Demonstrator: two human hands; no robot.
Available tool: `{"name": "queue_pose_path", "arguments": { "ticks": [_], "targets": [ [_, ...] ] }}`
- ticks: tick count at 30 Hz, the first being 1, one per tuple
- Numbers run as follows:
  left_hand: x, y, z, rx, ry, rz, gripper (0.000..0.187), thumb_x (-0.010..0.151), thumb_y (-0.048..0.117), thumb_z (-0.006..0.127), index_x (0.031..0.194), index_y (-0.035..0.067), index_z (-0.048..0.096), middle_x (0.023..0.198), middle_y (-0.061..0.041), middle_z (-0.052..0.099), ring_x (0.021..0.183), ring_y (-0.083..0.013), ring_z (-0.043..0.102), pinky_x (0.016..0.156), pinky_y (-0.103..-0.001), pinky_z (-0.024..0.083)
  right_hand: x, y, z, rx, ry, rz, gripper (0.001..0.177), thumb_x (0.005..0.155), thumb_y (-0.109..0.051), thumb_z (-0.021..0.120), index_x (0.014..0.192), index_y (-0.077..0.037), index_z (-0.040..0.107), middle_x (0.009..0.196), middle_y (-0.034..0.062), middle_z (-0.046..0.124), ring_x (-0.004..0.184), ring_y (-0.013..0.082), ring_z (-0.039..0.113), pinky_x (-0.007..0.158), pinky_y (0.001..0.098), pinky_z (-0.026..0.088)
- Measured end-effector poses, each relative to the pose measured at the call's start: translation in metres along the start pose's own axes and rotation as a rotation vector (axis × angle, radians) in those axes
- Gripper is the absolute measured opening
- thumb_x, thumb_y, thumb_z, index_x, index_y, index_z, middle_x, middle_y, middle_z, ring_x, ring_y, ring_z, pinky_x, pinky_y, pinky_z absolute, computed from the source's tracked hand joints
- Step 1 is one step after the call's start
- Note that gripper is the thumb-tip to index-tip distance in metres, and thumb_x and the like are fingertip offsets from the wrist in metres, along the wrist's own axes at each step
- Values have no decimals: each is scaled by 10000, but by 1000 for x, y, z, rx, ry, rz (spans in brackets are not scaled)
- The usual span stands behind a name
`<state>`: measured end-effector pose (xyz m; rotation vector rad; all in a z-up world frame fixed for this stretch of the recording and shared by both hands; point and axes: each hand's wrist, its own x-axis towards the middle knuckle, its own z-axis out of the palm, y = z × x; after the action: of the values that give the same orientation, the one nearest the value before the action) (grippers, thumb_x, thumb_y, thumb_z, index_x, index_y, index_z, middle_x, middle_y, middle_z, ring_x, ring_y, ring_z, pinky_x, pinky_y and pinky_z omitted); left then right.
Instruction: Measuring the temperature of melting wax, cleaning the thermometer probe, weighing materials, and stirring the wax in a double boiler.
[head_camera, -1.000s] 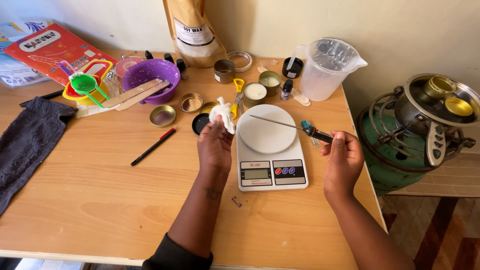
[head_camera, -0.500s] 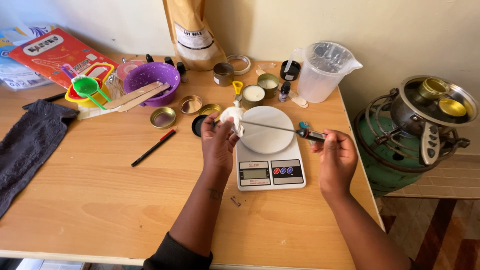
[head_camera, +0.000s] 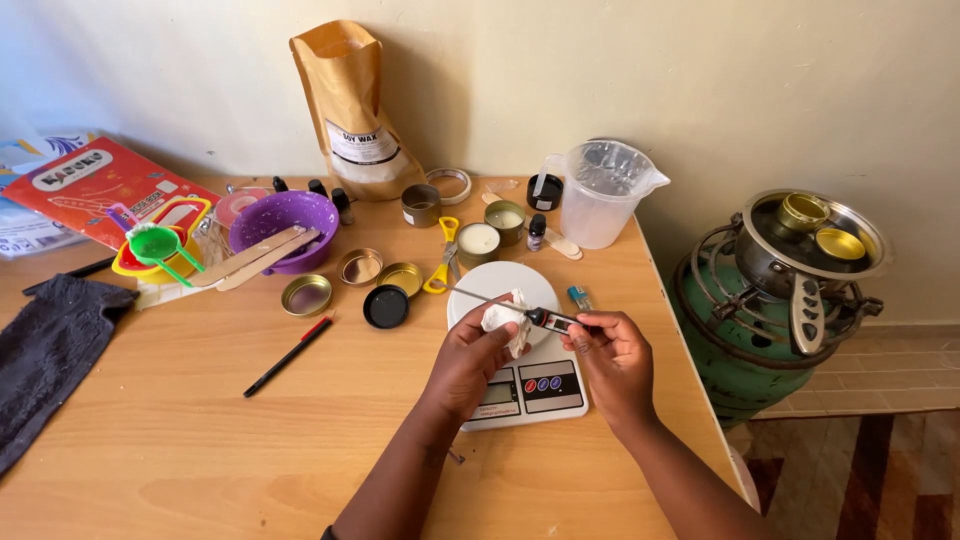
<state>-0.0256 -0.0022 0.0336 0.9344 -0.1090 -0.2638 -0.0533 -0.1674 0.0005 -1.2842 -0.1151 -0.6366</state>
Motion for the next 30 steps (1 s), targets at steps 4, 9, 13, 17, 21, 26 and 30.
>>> {"name": "queue_pose_path", "arguments": {
  "ticks": [4, 9, 13, 17, 21, 26, 30],
  "targets": [
    [6, -8, -11, 82, 44, 36, 409, 772, 70, 757, 1160, 14, 643, 936, -96, 662, 803, -152, 631, 809, -388, 577, 1, -2, -1, -26, -33, 8, 147, 822, 29, 673, 950, 57, 605, 899, 163, 683, 723, 162, 690, 673, 257, 586],
    [8, -2, -14, 83, 181, 70, 299, 775, 93, 764, 1054, 36, 673, 842, -87, 662, 725, -149, 644, 740, -339, 597, 1, -6, 1, -108, -55, -50, 148, 812, 29, 688, 946, 36, 625, 909, 153, 684, 732, 152, 678, 650, 233, 557],
    [9, 13, -19, 38, 275, 113, 260, 783, 129, 756, 1013, 33, 679, 870, -84, 669, 755, -155, 638, 745, -351, 587, 1, -6, -2, -139, -53, -40, 143, 836, 7, 673, 967, 31, 622, 855, 123, 674, 757, 137, 666, 668, 223, 543],
    [18, 18, -39, -7, 334, 172, 236, 787, 140, 756, 998, 55, 692, 883, -76, 677, 775, -163, 646, 749, -368, 580, 1, -5, -1, -139, -41, -24, 158, 846, -18, 670, 987, 30, 619, 832, 115, 670, 761, 128, 662, 674, 216, 534],
    [25, 38, -59, -100, 385, 224, 118, 851, 123, 674, 957, 75, 654, 871, -60, 667, 775, -173, 656, 736, -339, 562, 3, -3, -4, -125, -14, -32, 165, 862, -32, 656, 1006, 31, 607, 818, 116, 655, 763, 131, 650, 680, 225, 535],
    [9, 87, -136, 386, 759, 577, 134, 820, 139, 760, 923, 114, 679, 823, -56, 660, 737, -120, 603, 682, -251, 493, 9, 2, -12, -119, 109, 11, 128, 860, -6, 647, 981, 27, 625, 765, 88, 610, 705, 114, 618, 666, 217, 527],
    [-3, 98, -261, 1297, 1203, 1002, 72, 894, 49, 794, 947, 77, 754, 756, -92, 616, 694, -292, 624, 690, -334, 499, 6, -3, -9, -119, 136, 43, 122, 853, 3, 648, 971, 27, 630, 749, 92, 596, 681, 115, 614, 648, 212, 524]
  ]
}}
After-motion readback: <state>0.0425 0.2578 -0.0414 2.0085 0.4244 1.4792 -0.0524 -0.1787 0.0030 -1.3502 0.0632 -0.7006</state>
